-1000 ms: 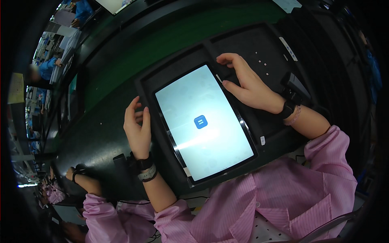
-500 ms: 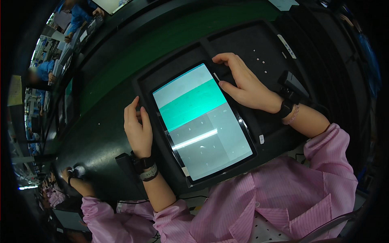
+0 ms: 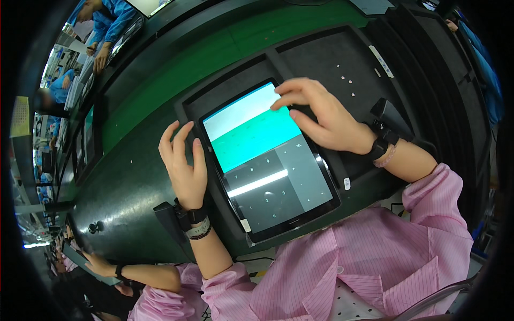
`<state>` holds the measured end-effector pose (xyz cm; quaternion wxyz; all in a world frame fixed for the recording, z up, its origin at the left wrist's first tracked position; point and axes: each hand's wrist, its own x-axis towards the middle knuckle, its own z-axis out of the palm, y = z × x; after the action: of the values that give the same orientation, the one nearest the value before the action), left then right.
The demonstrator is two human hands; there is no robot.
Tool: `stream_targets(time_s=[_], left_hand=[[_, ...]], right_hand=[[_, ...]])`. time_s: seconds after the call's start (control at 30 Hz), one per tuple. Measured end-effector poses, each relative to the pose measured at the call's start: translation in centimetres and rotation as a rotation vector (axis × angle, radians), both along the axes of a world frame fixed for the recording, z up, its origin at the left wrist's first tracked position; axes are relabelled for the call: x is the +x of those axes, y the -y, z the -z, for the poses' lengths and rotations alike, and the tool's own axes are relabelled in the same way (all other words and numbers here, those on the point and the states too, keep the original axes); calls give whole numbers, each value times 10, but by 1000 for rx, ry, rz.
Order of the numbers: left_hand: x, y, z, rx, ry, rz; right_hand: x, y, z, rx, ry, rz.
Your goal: Inspecting and testing tablet devices on a factory assembly line.
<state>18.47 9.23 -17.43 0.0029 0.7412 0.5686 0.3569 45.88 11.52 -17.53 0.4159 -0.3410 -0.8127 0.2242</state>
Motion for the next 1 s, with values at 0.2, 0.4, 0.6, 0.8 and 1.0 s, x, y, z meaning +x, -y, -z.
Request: stream_targets(time_s=[0.2, 0.4, 0.6, 0.8, 1.0], left_hand=[[10, 5, -5, 50, -101, 94], [6, 3, -2, 88, -100, 69], [6, 2, 0, 84, -83, 62], [8, 1, 1, 80, -72, 55], [8, 0, 1, 83, -94, 45]], right_hand=[[-12, 11, -4, 181, 109, -118], [-11, 10, -1, 228, 220, -103], [-5, 8, -2, 267, 275, 60], [-13, 11, 4, 295, 199, -61], [0, 6, 2, 311, 287, 95]])
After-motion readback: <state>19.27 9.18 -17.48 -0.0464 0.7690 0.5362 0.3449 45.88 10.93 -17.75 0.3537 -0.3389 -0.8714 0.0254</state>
